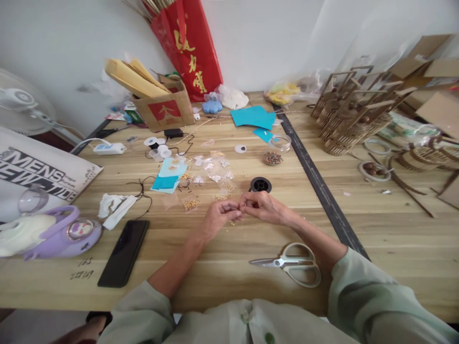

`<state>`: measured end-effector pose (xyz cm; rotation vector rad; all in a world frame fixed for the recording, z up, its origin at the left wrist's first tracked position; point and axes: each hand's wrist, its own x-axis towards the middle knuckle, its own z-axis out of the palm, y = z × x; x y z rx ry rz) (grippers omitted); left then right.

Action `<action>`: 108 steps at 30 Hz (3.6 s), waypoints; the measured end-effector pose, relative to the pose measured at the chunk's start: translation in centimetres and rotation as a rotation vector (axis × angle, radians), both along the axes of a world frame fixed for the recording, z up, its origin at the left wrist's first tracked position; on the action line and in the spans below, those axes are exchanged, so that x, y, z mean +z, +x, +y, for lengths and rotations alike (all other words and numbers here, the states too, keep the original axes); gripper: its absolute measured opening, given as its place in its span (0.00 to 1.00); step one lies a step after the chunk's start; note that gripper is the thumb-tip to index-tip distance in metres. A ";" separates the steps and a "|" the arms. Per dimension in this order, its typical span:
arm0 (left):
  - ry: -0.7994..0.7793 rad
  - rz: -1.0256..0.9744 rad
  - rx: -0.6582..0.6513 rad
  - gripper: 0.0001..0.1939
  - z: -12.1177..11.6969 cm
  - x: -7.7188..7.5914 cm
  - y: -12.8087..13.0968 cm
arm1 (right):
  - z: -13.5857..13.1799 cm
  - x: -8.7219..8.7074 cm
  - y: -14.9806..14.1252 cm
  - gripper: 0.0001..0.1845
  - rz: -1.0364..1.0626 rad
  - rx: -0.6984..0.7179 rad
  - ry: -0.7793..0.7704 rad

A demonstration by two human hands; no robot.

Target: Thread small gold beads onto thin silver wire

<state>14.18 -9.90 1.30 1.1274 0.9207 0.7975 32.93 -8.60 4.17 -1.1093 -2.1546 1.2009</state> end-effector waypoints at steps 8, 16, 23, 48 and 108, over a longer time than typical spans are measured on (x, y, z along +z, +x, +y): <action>0.077 0.043 0.016 0.12 -0.2 0.2 -0.3 | 0.1 -0.2 0.0 0.08 0.064 0.033 -0.101; 0.055 0.033 -0.007 0.11 -0.4 0.3 -0.8 | 0.2 -0.1 -0.1 0.06 0.051 0.020 -0.161; 0.059 0.000 -0.040 0.10 -0.4 0.0 -1.0 | 0.2 -0.2 -0.2 0.07 0.023 0.024 -0.167; 0.095 -0.142 -0.069 0.07 0.0 -1.1 -1.5 | 0.1 -0.6 -0.4 0.09 -0.029 0.028 -0.006; 0.096 0.039 0.000 0.12 1.1 -0.5 -2.4 | 0.8 -0.5 0.4 0.13 0.070 -0.059 -0.226</action>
